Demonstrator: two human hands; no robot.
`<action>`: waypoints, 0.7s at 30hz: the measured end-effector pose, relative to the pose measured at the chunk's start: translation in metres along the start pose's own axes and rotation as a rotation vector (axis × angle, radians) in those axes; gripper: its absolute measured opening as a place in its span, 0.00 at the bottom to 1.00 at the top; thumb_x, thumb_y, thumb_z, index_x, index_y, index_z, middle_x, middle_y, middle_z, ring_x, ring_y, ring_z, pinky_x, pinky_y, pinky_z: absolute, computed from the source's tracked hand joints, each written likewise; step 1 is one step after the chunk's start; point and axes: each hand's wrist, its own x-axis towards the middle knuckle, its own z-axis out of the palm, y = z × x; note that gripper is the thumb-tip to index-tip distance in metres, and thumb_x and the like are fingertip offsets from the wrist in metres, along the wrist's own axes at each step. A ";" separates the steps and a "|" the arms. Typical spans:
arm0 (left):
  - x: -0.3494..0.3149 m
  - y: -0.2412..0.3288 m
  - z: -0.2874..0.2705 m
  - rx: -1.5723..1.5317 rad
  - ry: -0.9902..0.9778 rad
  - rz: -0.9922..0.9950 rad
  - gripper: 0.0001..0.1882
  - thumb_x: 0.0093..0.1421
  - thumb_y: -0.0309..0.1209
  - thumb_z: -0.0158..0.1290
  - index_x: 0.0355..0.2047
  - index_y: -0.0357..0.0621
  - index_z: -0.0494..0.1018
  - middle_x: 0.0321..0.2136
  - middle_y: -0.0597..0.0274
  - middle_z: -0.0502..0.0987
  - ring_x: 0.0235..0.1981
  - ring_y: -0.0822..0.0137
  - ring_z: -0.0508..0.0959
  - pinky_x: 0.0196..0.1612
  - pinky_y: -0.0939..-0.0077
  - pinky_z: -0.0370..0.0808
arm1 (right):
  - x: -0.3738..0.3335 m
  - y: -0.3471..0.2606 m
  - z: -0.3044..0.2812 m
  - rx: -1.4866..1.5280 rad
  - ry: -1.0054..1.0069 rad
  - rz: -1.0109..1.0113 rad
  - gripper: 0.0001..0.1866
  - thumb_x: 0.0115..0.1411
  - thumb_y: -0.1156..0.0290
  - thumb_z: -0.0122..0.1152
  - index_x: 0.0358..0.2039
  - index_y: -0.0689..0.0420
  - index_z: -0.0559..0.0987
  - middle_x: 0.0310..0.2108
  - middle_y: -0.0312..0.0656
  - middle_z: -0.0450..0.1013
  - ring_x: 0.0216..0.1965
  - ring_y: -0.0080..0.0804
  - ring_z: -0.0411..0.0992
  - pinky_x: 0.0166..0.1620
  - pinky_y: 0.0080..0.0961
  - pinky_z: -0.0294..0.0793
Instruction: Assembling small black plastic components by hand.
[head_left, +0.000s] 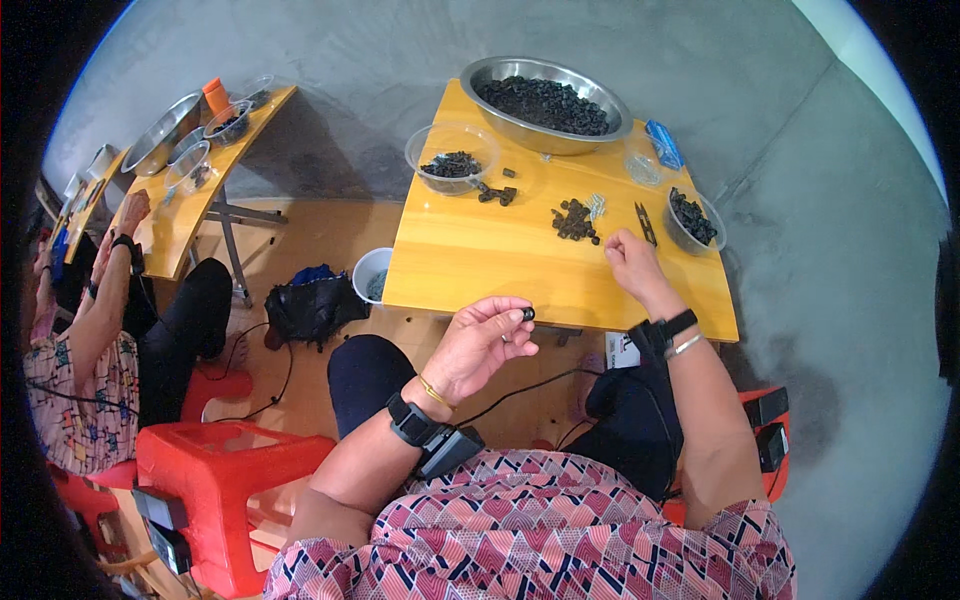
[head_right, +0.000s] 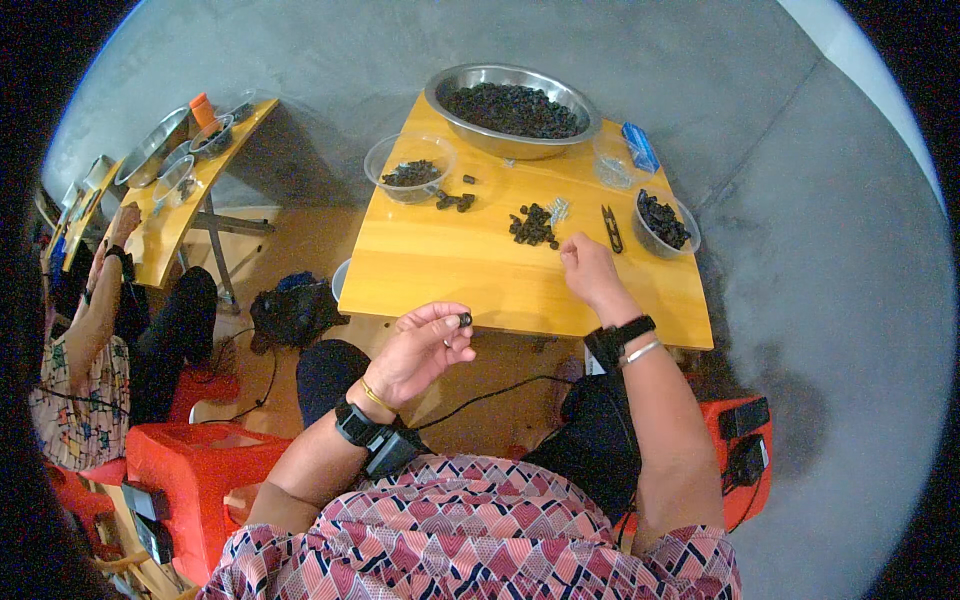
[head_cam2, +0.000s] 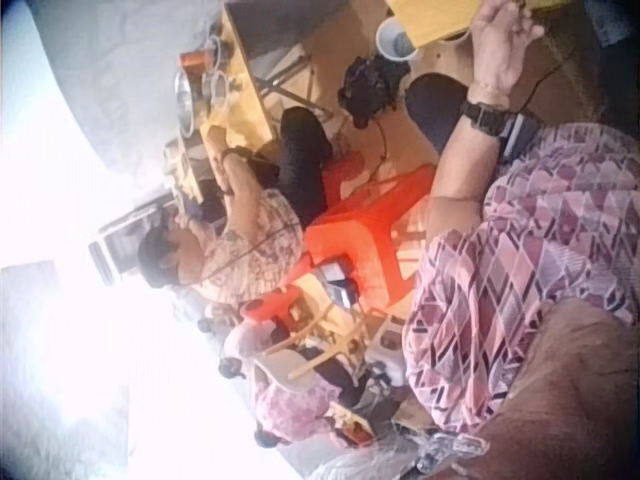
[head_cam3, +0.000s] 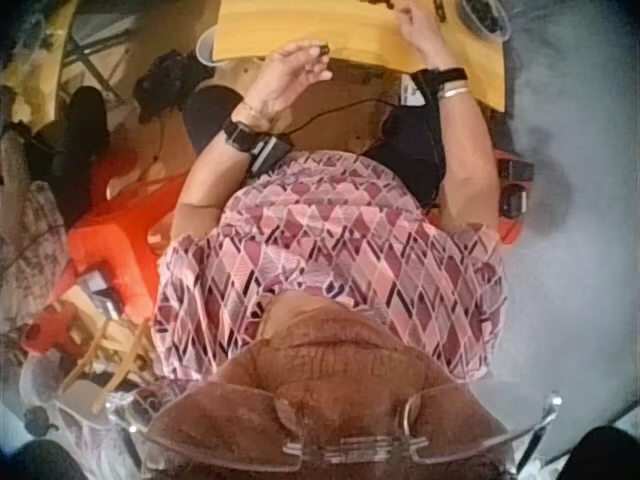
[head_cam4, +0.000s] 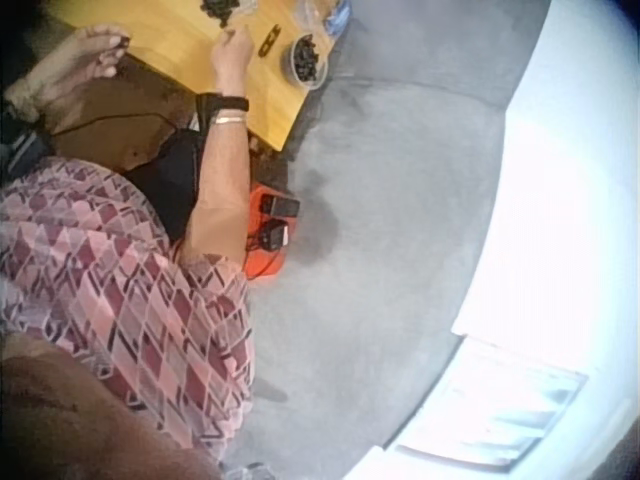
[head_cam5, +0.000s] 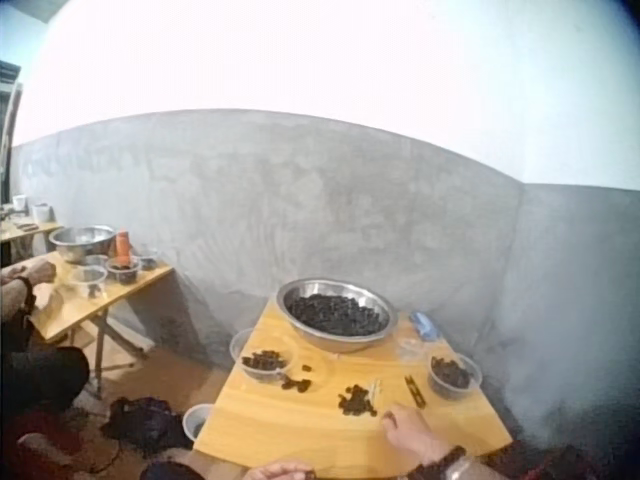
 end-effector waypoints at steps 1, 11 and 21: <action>0.000 0.001 -0.001 0.004 0.017 0.000 0.07 0.56 0.23 0.45 0.35 0.37 0.69 0.26 0.62 0.71 0.24 0.73 0.71 0.33 0.74 0.75 | 0.008 0.004 0.003 -0.032 -0.011 -0.017 0.05 0.49 0.74 0.52 0.26 0.62 0.70 0.20 0.44 0.69 0.23 0.30 0.68 0.28 0.24 0.66; -0.004 0.000 -0.001 0.043 0.019 0.010 0.07 0.55 0.23 0.45 0.34 0.38 0.69 0.26 0.62 0.72 0.25 0.73 0.73 0.32 0.74 0.75 | 0.028 0.009 0.017 -0.286 -0.136 -0.030 0.08 0.46 0.73 0.55 0.26 0.62 0.70 0.21 0.49 0.69 0.25 0.43 0.69 0.28 0.30 0.67; -0.015 0.004 0.015 0.065 -0.150 0.136 0.08 0.56 0.25 0.45 0.37 0.39 0.69 0.26 0.62 0.72 0.26 0.73 0.72 0.34 0.74 0.73 | -0.065 -0.091 -0.025 0.693 -0.311 0.044 0.05 0.49 0.79 0.51 0.29 0.62 0.69 0.21 0.33 0.66 0.21 0.18 0.64 0.25 0.16 0.65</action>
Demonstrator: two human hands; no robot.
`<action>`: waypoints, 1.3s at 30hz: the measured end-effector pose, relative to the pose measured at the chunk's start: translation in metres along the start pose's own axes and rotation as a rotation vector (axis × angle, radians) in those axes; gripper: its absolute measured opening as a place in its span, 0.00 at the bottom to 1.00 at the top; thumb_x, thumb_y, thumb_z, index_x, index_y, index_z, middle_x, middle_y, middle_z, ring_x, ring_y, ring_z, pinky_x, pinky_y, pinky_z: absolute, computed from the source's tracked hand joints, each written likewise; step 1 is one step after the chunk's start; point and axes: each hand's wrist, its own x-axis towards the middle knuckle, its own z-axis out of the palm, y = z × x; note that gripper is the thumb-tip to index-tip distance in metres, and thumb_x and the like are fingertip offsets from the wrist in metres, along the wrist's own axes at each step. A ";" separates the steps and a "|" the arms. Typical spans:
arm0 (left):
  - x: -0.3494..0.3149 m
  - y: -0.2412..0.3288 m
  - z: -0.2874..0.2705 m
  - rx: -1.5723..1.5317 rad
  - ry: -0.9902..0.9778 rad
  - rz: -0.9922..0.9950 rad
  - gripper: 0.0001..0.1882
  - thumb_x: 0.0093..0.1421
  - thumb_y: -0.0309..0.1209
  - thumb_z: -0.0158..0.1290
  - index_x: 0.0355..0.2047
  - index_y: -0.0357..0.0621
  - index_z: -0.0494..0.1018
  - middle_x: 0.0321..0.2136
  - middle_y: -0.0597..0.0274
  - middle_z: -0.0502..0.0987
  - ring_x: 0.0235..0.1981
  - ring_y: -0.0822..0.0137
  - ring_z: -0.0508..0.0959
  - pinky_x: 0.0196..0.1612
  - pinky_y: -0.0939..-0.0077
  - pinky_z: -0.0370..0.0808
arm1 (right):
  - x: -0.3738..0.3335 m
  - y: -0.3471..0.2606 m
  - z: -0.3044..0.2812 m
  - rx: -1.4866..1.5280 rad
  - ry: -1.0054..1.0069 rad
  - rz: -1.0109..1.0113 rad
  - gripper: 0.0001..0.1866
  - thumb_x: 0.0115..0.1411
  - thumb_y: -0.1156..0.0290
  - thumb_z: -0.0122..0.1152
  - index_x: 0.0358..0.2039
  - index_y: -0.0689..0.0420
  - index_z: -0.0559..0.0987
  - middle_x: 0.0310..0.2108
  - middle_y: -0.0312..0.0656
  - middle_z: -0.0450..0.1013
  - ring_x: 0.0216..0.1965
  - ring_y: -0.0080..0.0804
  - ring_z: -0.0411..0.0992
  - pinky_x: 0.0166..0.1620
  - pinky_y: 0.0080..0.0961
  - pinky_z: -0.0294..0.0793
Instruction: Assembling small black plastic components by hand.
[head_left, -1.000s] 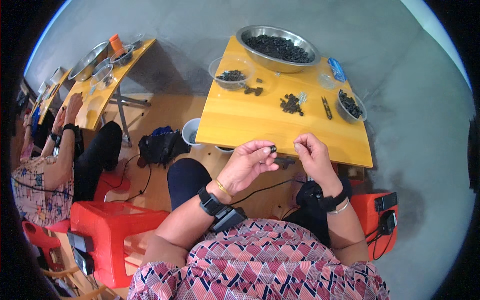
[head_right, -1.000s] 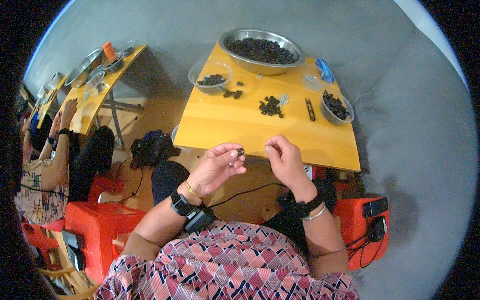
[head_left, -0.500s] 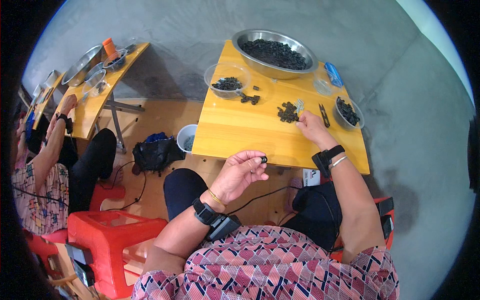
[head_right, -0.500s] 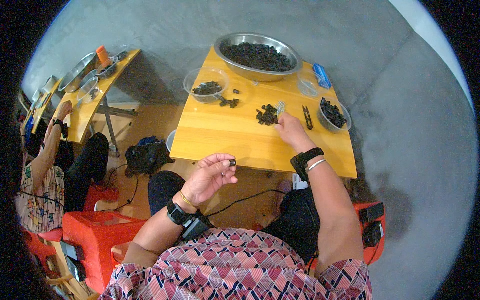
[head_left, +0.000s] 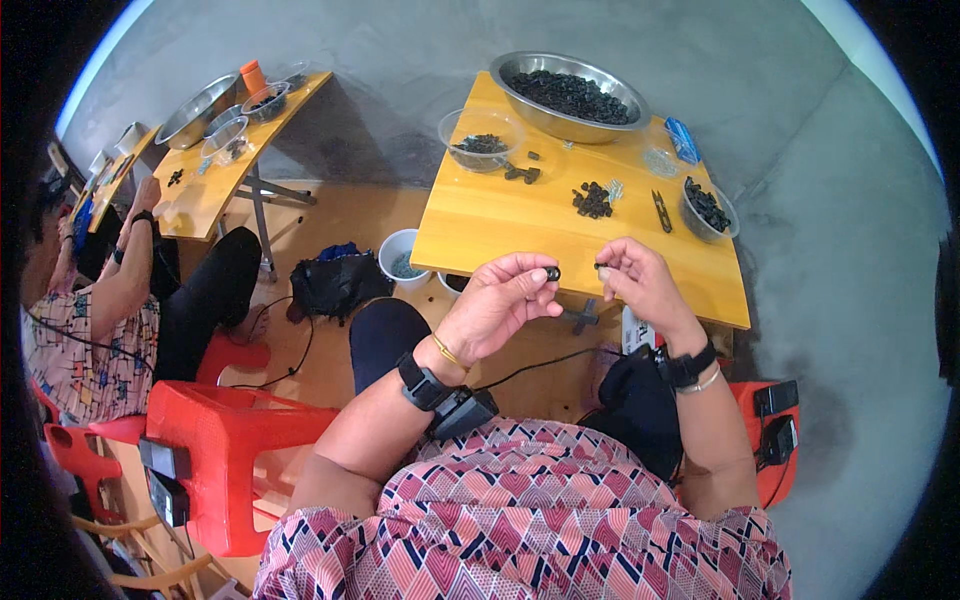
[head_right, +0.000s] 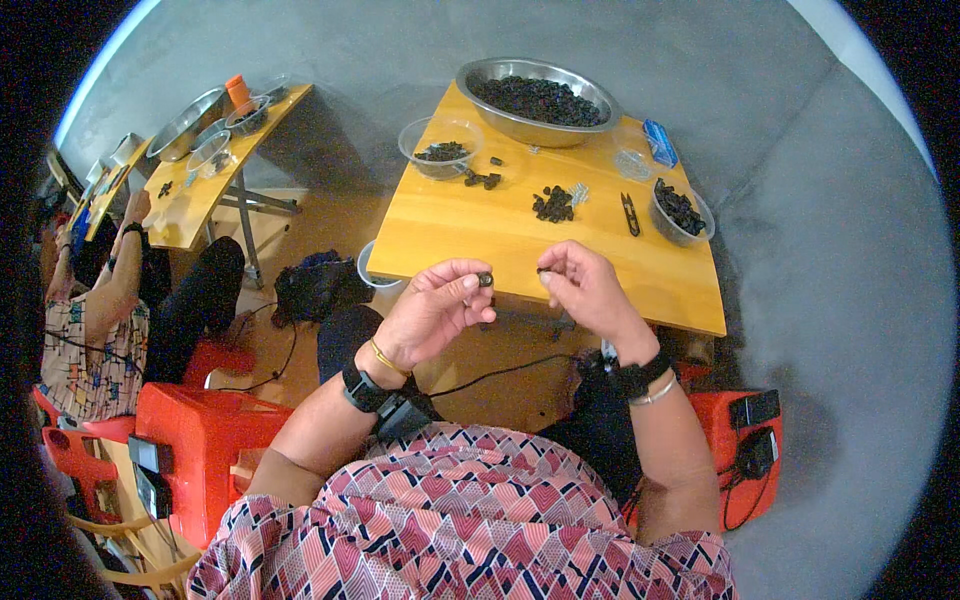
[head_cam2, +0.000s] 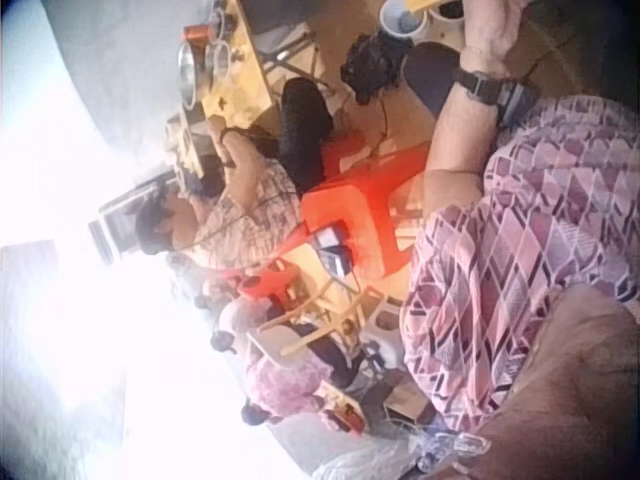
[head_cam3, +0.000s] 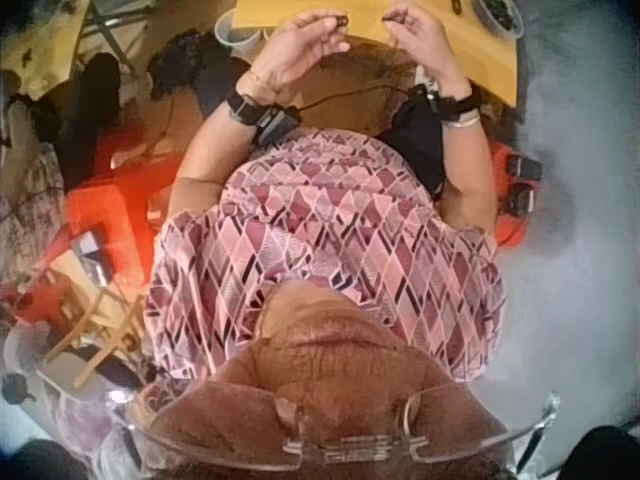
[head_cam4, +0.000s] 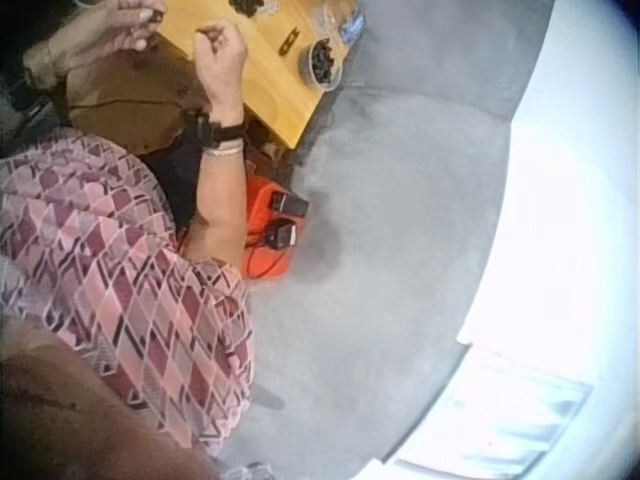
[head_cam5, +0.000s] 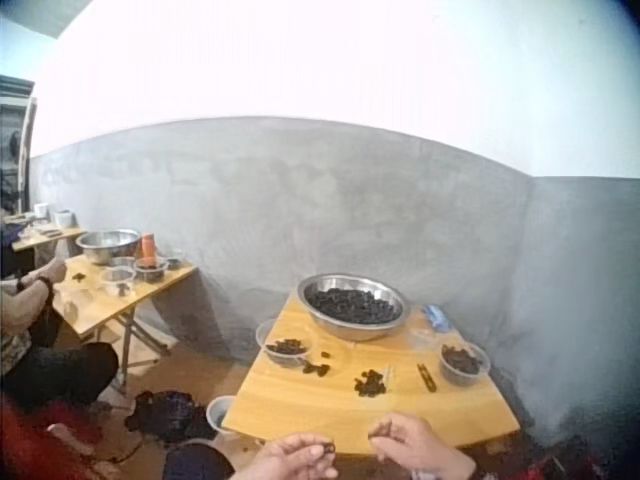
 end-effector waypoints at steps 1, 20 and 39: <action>-0.002 0.001 0.004 0.003 -0.002 0.001 0.08 0.56 0.25 0.45 0.37 0.39 0.69 0.26 0.62 0.72 0.26 0.73 0.72 0.34 0.74 0.73 | -0.010 -0.009 0.004 0.082 -0.032 -0.044 0.05 0.50 0.79 0.51 0.30 0.62 0.69 0.23 0.33 0.66 0.22 0.17 0.64 0.25 0.14 0.65; -0.016 0.004 0.046 0.251 -0.009 -0.002 0.10 0.56 0.25 0.44 0.38 0.35 0.68 0.27 0.62 0.73 0.26 0.71 0.73 0.32 0.80 0.73 | -0.057 -0.042 0.033 0.229 -0.009 -0.256 0.05 0.54 0.79 0.47 0.33 0.61 0.65 0.25 0.33 0.64 0.24 0.18 0.63 0.28 0.13 0.64; -0.011 0.006 0.044 0.256 -0.088 -0.050 0.10 0.57 0.26 0.45 0.37 0.35 0.69 0.30 0.59 0.73 0.27 0.70 0.73 0.31 0.81 0.72 | -0.052 -0.032 0.033 0.186 -0.010 -0.279 0.05 0.53 0.81 0.49 0.31 0.61 0.65 0.25 0.34 0.65 0.24 0.17 0.63 0.27 0.12 0.64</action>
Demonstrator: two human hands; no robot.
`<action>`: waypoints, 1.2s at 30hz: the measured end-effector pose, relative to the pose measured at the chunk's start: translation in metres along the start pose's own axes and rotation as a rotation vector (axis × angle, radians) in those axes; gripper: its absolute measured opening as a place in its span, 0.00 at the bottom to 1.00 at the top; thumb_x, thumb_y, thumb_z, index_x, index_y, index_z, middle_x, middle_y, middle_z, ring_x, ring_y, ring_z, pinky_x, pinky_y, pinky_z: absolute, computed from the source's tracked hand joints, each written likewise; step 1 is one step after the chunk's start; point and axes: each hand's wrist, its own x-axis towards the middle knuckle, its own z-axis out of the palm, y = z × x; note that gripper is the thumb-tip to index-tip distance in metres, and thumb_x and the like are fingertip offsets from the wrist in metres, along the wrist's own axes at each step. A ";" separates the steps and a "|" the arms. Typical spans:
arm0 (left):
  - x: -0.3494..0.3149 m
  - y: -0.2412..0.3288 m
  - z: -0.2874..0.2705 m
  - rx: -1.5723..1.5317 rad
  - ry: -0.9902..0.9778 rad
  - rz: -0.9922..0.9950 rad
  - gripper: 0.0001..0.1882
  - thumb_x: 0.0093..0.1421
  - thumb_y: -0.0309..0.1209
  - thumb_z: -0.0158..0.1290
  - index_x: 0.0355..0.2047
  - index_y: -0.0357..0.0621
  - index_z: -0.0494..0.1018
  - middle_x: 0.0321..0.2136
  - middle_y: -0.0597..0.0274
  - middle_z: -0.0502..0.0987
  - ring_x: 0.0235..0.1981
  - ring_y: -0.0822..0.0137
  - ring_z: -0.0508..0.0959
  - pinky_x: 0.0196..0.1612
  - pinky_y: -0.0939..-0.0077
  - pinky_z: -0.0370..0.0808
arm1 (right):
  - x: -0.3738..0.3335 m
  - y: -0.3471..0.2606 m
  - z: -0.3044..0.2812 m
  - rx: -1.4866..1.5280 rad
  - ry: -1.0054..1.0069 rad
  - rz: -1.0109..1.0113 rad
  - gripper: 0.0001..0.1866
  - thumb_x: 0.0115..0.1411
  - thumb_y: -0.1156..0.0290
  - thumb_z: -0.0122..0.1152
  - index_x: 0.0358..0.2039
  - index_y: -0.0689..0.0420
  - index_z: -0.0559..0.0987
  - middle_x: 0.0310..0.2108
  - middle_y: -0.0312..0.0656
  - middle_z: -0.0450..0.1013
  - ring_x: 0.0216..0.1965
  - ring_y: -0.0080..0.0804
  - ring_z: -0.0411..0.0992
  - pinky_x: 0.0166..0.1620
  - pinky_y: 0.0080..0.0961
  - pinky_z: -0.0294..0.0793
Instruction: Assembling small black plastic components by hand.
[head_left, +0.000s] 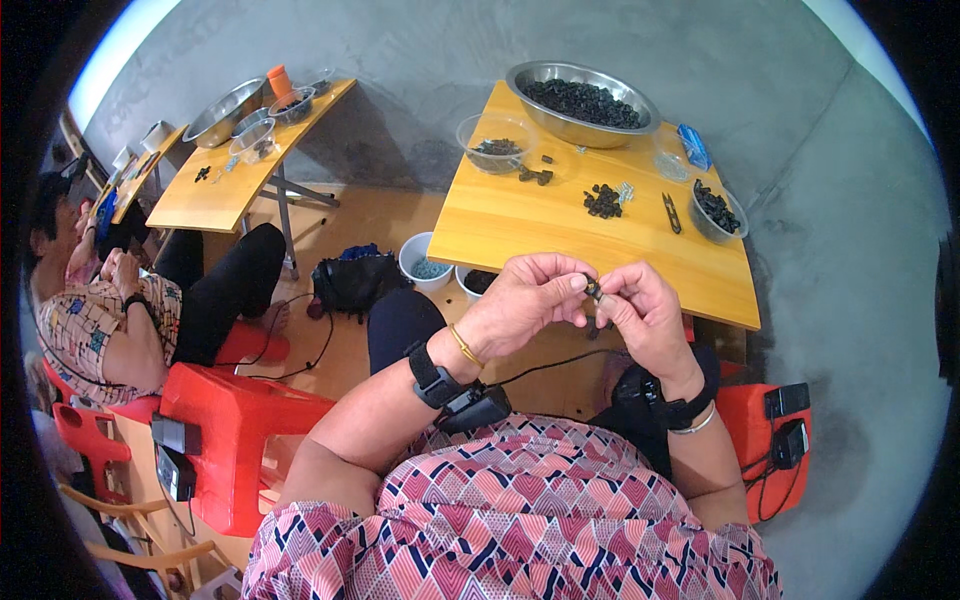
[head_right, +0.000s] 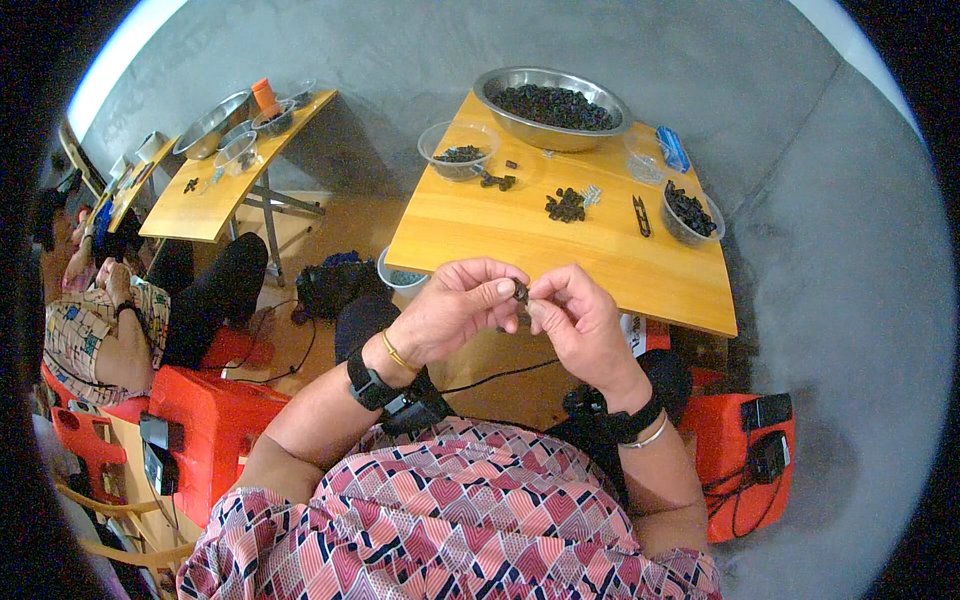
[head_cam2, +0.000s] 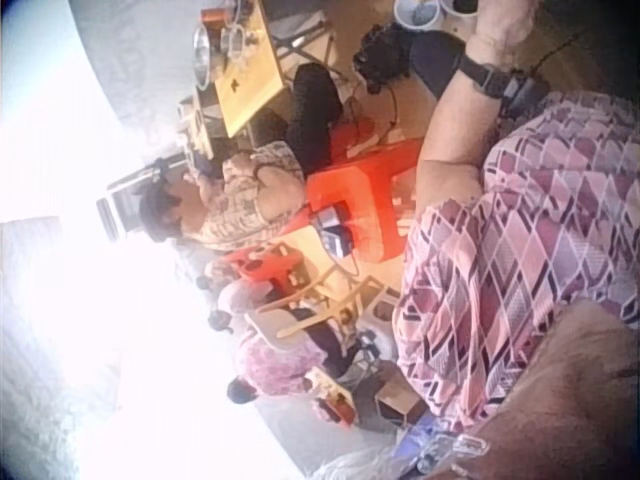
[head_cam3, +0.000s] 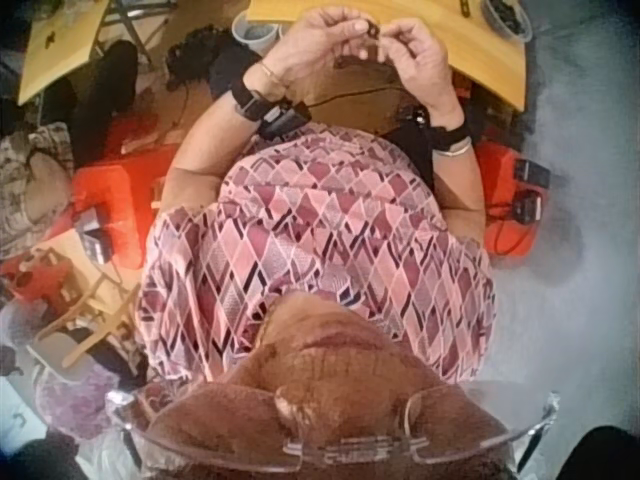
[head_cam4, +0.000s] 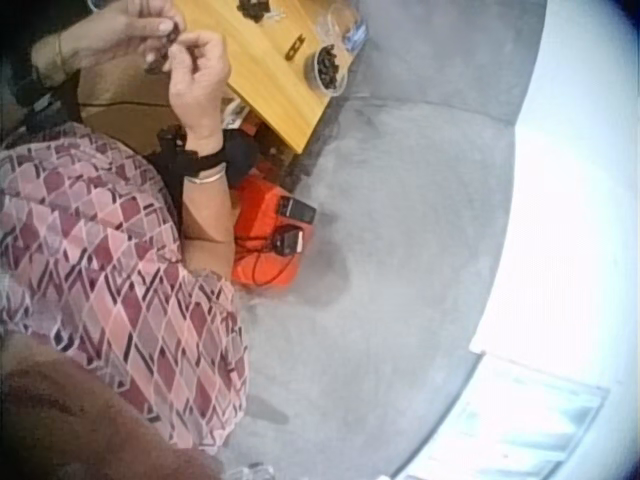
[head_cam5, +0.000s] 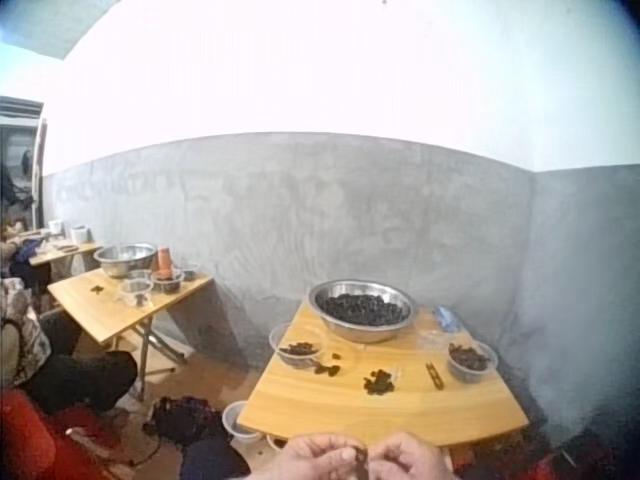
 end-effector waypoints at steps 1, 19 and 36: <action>0.001 -0.001 0.000 0.001 0.001 -0.001 0.10 0.57 0.26 0.45 0.37 0.35 0.69 0.30 0.59 0.73 0.27 0.70 0.73 0.31 0.81 0.72 | -0.001 0.002 0.001 -0.033 0.003 -0.011 0.05 0.53 0.81 0.49 0.30 0.61 0.65 0.24 0.34 0.65 0.24 0.17 0.64 0.27 0.13 0.65; 0.003 -0.010 0.003 -0.083 0.028 -0.004 0.10 0.57 0.26 0.44 0.38 0.36 0.68 0.31 0.57 0.73 0.28 0.69 0.74 0.33 0.78 0.75 | -0.001 0.002 0.005 -0.399 0.093 -0.370 0.05 0.50 0.81 0.52 0.27 0.59 0.67 0.23 0.39 0.66 0.24 0.25 0.67 0.28 0.17 0.66; 0.000 -0.008 0.009 -0.031 0.007 0.034 0.12 0.55 0.25 0.46 0.41 0.38 0.68 0.33 0.58 0.73 0.30 0.70 0.74 0.34 0.78 0.75 | -0.003 -0.003 0.015 -0.355 0.158 -0.329 0.06 0.47 0.83 0.53 0.25 0.59 0.67 0.23 0.38 0.65 0.22 0.25 0.66 0.26 0.17 0.66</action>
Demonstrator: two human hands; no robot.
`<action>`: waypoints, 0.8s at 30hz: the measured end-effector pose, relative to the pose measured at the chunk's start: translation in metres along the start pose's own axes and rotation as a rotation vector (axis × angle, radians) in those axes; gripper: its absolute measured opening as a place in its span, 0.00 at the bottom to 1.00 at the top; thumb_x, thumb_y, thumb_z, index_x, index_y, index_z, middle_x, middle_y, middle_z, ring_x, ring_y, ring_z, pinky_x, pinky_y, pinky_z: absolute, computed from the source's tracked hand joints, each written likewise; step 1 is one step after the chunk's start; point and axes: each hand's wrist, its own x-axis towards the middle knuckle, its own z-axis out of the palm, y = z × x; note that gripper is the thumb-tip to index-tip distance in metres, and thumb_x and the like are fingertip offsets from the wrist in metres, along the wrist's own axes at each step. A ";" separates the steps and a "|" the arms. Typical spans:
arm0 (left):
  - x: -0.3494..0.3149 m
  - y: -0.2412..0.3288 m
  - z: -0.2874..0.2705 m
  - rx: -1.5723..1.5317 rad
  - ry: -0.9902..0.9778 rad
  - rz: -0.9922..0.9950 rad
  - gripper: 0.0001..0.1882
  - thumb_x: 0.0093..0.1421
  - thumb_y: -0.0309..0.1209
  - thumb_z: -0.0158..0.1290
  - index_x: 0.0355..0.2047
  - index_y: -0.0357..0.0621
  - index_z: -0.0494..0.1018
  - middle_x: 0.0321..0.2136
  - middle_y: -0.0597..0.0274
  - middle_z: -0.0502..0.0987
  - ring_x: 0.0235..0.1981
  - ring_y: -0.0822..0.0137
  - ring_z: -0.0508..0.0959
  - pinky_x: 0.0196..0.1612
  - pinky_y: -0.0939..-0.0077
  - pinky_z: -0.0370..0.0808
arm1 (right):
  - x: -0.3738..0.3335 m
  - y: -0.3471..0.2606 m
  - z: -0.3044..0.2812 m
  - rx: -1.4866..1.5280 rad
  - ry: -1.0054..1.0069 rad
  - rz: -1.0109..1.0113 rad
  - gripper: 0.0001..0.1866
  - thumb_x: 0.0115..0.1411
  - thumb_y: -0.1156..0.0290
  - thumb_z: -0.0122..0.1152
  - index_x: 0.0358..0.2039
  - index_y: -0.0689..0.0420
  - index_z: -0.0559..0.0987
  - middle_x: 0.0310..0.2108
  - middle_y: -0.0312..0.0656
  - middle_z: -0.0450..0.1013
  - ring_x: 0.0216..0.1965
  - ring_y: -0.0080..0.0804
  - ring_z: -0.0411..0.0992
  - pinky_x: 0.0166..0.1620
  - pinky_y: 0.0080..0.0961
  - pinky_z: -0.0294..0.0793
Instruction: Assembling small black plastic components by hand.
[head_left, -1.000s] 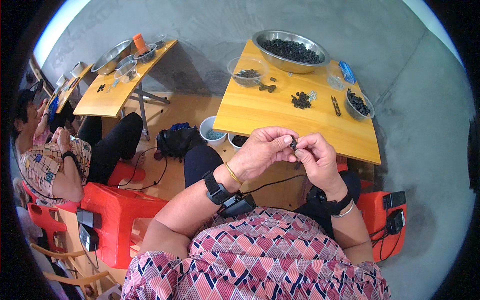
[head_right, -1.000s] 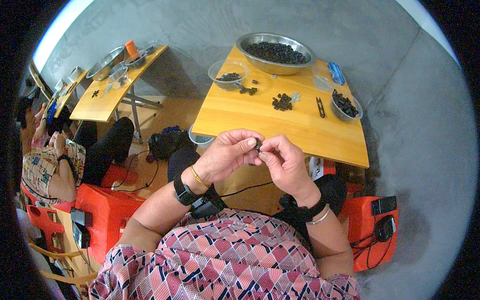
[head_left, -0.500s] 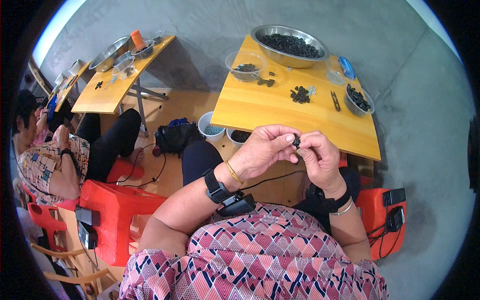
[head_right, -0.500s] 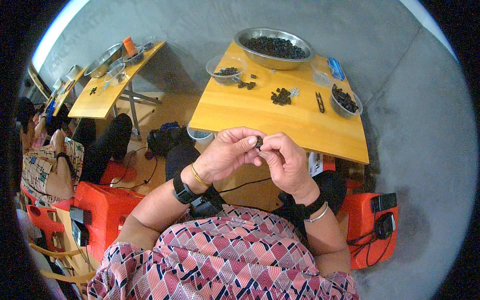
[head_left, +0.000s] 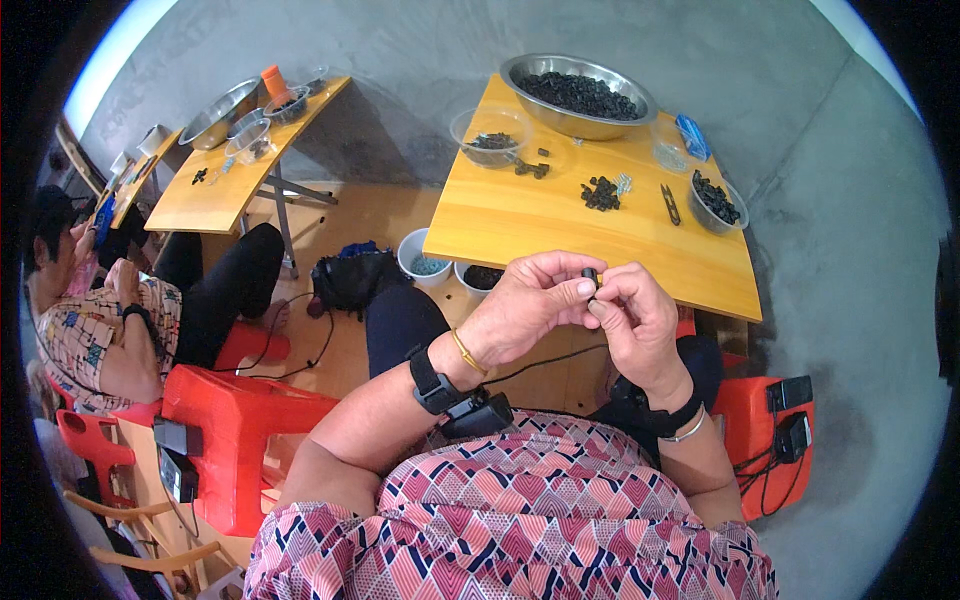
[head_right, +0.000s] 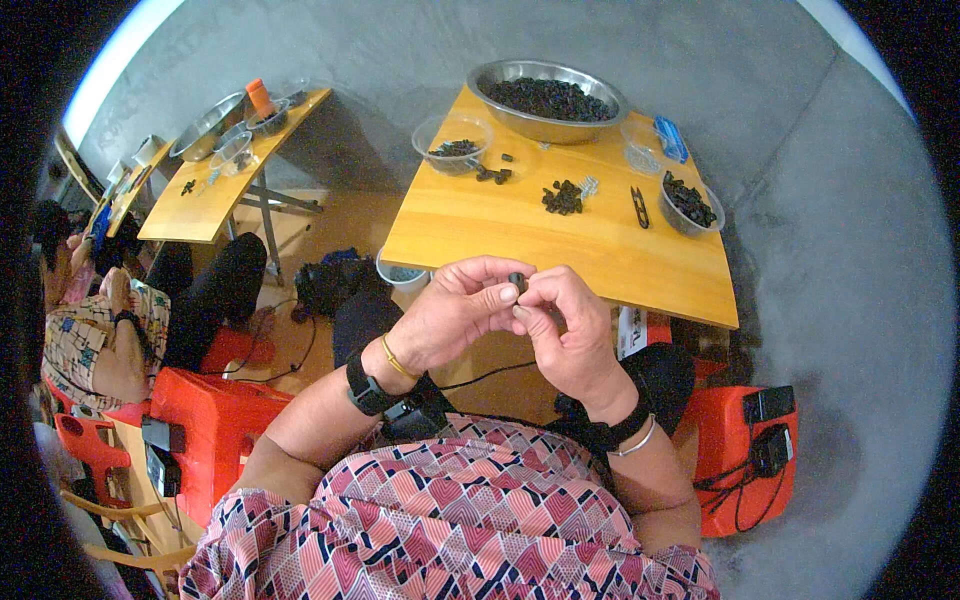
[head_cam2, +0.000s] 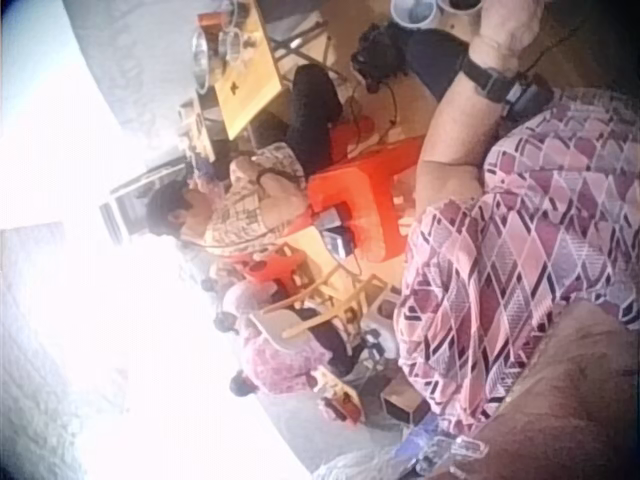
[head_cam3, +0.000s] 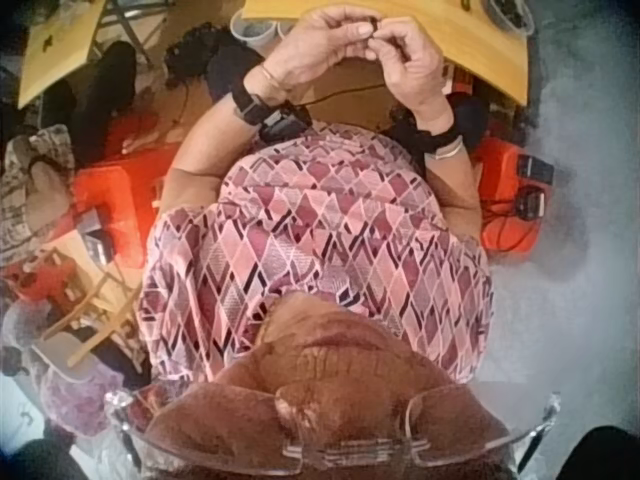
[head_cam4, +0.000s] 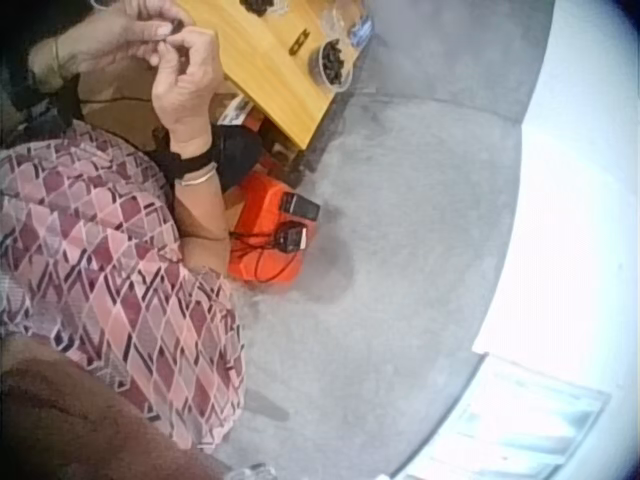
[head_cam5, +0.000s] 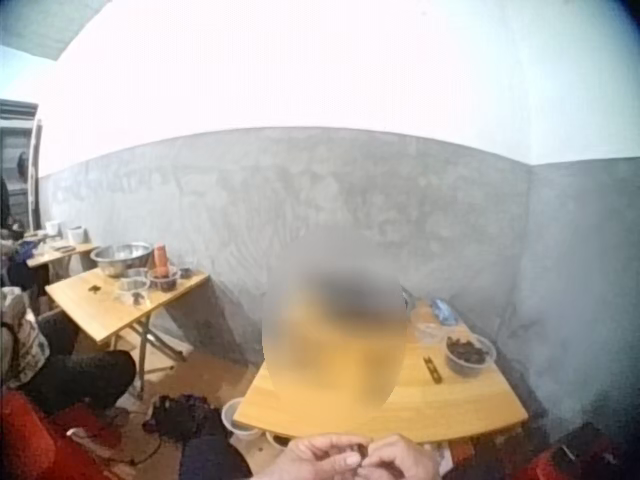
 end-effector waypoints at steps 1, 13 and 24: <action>0.000 0.000 0.000 0.002 -0.002 0.001 0.12 0.55 0.25 0.46 0.41 0.38 0.68 0.33 0.58 0.73 0.30 0.70 0.74 0.34 0.78 0.75 | 0.000 -0.001 0.000 -0.006 0.001 -0.005 0.06 0.47 0.83 0.53 0.25 0.59 0.67 0.24 0.38 0.64 0.22 0.25 0.66 0.26 0.18 0.66; 0.000 0.002 0.006 0.005 -0.003 0.052 0.20 0.54 0.22 0.47 0.48 0.39 0.60 0.35 0.60 0.71 0.30 0.72 0.74 0.34 0.79 0.74 | 0.008 -0.012 -0.008 -0.229 -0.184 -0.022 0.17 0.49 0.81 0.46 0.42 0.62 0.65 0.37 0.49 0.60 0.39 0.41 0.62 0.40 0.27 0.65; -0.004 0.005 0.002 -0.052 -0.026 -0.095 0.09 0.56 0.30 0.47 0.34 0.37 0.68 0.27 0.61 0.72 0.24 0.74 0.72 0.30 0.79 0.74 | 0.007 -0.012 -0.017 -0.131 -0.256 -0.008 0.18 0.47 0.82 0.47 0.41 0.63 0.65 0.35 0.48 0.60 0.38 0.42 0.62 0.41 0.28 0.64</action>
